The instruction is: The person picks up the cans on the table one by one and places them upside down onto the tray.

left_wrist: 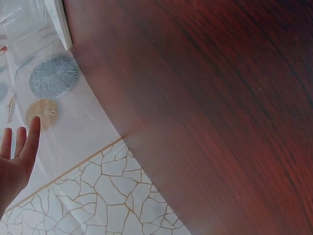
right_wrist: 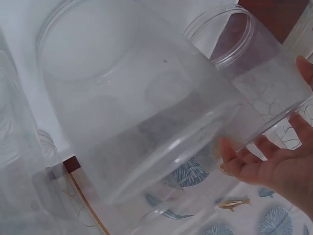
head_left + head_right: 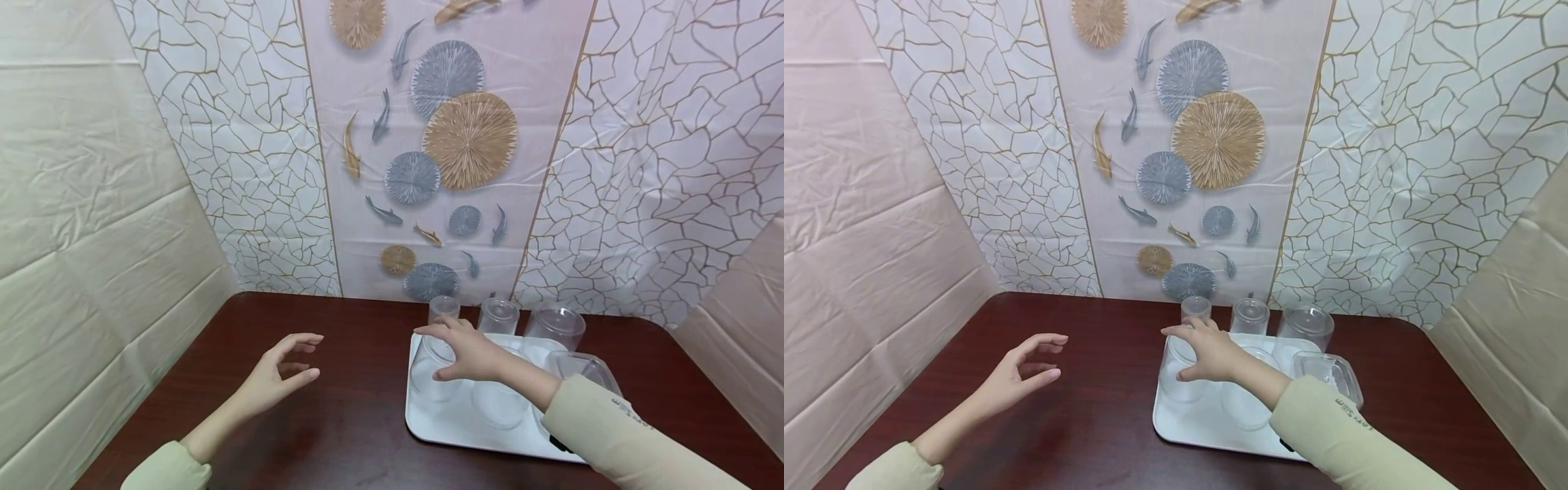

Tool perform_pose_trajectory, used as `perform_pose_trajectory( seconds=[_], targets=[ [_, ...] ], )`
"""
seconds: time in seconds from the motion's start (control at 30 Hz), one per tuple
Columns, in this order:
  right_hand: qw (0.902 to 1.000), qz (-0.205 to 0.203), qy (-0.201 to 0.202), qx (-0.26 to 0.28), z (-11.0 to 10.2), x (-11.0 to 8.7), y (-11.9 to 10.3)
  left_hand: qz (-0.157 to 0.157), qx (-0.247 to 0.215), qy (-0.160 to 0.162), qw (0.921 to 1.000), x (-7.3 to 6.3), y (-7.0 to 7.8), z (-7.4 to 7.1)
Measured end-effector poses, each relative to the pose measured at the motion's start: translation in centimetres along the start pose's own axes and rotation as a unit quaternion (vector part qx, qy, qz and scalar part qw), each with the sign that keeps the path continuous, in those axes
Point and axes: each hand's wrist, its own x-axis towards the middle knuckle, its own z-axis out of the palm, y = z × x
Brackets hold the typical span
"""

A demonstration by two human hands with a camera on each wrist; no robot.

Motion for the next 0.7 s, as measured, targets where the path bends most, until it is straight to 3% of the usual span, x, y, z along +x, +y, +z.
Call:
perform_pose_trajectory(
  seconds=[0.7],
  targets=[
    [0.9992,0.009,-0.027,-0.029,1.2,0.0,0.9,0.001,0.004,-0.001,1.0,-0.1,-0.4,0.1]
  ],
)
